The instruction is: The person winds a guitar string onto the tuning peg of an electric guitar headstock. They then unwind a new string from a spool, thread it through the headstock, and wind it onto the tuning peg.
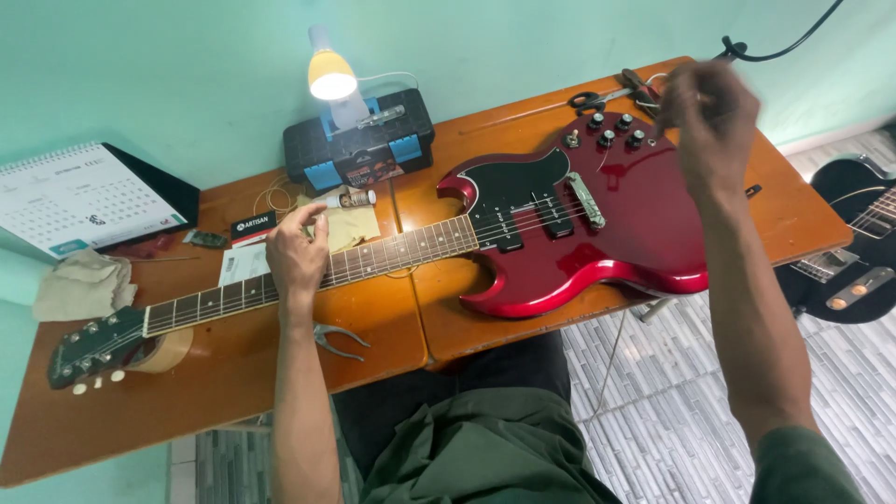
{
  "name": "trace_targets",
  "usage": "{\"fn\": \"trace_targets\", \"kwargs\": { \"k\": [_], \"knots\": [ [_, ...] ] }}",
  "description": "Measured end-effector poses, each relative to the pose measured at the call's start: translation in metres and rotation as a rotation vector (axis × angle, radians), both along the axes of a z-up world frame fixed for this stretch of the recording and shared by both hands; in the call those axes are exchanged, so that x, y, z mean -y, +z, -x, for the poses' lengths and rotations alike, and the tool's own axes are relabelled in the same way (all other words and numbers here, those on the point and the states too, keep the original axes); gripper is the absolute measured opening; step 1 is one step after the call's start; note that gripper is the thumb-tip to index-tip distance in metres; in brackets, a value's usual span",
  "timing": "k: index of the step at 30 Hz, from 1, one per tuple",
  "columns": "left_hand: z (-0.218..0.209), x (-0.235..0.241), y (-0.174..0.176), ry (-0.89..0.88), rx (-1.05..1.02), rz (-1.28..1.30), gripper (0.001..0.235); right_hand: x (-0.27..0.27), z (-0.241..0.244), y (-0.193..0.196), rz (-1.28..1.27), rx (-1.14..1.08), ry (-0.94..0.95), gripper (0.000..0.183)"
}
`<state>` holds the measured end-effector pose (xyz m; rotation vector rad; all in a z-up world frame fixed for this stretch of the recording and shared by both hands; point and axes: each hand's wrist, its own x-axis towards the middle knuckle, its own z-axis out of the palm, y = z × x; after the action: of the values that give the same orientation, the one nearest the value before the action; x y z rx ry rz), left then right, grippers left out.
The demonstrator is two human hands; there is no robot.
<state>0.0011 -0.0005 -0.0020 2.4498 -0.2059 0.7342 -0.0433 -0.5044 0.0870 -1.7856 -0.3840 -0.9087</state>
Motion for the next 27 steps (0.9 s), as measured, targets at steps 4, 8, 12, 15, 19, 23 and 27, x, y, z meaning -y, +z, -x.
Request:
{"fn": "trace_targets", "kwargs": {
  "k": [4, 8, 12, 15, 19, 23, 27],
  "knots": [
    [0.014, 0.026, 0.018, 0.008, 0.151, 0.0, 0.025, 0.02, -0.008, 0.037, -0.562, 0.08, -0.233, 0.023],
    [0.049, 0.112, 0.069, -0.373, -0.056, 0.255, 0.034, 0.05, -0.004, 0.057, -0.535, -0.006, -0.213, 0.013],
    [0.071, 0.211, 0.114, -0.847, -0.146, 0.437, 0.082, -0.058, 0.062, 0.127, -0.417, -0.267, 0.044, 0.026],
    [0.071, 0.25, 0.165, -0.89, -0.11, 0.461, 0.1, -0.115, 0.112, 0.151, 0.093, -0.226, 0.23, 0.019],
    [0.059, 0.257, 0.186, -0.98, 0.233, 0.47, 0.038, -0.106, 0.121, 0.129, 0.427, 0.035, 0.285, 0.016],
    [0.068, 0.249, 0.189, -1.057, 0.202, 0.453, 0.042, -0.053, 0.096, 0.073, 0.072, 0.112, 0.031, 0.031],
    [0.059, 0.265, 0.175, -1.151, 0.15, 0.495, 0.038, -0.028, 0.033, 0.008, 0.255, -0.48, -0.089, 0.072]
  ]
}}
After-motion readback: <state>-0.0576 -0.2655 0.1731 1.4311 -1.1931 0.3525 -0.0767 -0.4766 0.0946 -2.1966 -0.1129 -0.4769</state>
